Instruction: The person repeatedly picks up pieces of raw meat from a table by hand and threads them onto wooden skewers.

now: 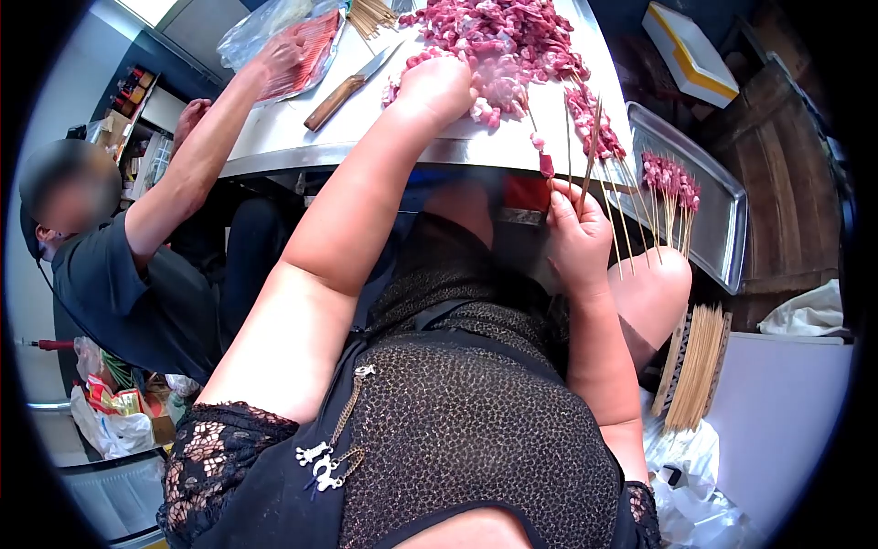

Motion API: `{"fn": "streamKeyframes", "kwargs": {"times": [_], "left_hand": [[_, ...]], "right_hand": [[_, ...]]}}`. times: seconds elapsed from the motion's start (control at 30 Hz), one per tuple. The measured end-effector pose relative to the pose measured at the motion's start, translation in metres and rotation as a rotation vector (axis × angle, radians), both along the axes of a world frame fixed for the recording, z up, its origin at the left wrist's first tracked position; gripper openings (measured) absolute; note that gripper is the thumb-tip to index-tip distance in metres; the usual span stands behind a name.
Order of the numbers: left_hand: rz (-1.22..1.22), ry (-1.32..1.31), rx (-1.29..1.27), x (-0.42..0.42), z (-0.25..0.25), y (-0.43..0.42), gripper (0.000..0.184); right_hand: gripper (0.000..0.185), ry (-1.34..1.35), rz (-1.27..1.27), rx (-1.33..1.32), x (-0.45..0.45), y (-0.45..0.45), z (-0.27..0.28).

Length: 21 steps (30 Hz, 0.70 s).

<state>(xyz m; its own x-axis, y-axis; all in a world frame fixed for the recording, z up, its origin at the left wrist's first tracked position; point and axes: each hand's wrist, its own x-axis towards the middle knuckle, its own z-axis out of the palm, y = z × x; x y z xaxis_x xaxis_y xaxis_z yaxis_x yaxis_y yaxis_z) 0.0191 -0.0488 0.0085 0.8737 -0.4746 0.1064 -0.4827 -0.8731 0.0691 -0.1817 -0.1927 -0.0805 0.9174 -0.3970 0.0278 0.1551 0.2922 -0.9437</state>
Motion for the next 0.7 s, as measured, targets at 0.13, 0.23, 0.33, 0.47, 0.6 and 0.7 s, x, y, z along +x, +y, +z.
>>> {"fn": "streamKeyframes", "kwargs": {"times": [0.13,0.23,0.33,0.47,0.6,0.7], "left_hand": [[-0.050,0.186,-0.243,0.001,0.012,0.019,0.016],[0.073,0.545,-1.029,-0.001,0.009,0.036,0.022],[0.033,0.729,-1.366,-0.018,0.005,0.036,0.023],[0.025,0.894,-1.532,-0.035,-0.009,0.028,0.021],[-0.022,0.965,-1.581,-0.051,-0.016,0.017,0.027],[-0.030,1.107,-1.751,-0.053,-0.017,0.016,0.025]], "right_hand": [[0.019,0.013,0.019,-0.019,-0.002,0.001,0.002],[0.019,0.020,0.054,-0.016,-0.002,0.002,0.001],[0.019,0.025,0.084,-0.040,0.000,0.006,0.001],[0.019,0.067,0.132,-0.095,-0.001,0.007,0.001],[0.020,0.090,0.125,-0.157,-0.002,0.008,0.000],[0.020,0.106,0.115,-0.188,-0.002,0.006,-0.002]]}}
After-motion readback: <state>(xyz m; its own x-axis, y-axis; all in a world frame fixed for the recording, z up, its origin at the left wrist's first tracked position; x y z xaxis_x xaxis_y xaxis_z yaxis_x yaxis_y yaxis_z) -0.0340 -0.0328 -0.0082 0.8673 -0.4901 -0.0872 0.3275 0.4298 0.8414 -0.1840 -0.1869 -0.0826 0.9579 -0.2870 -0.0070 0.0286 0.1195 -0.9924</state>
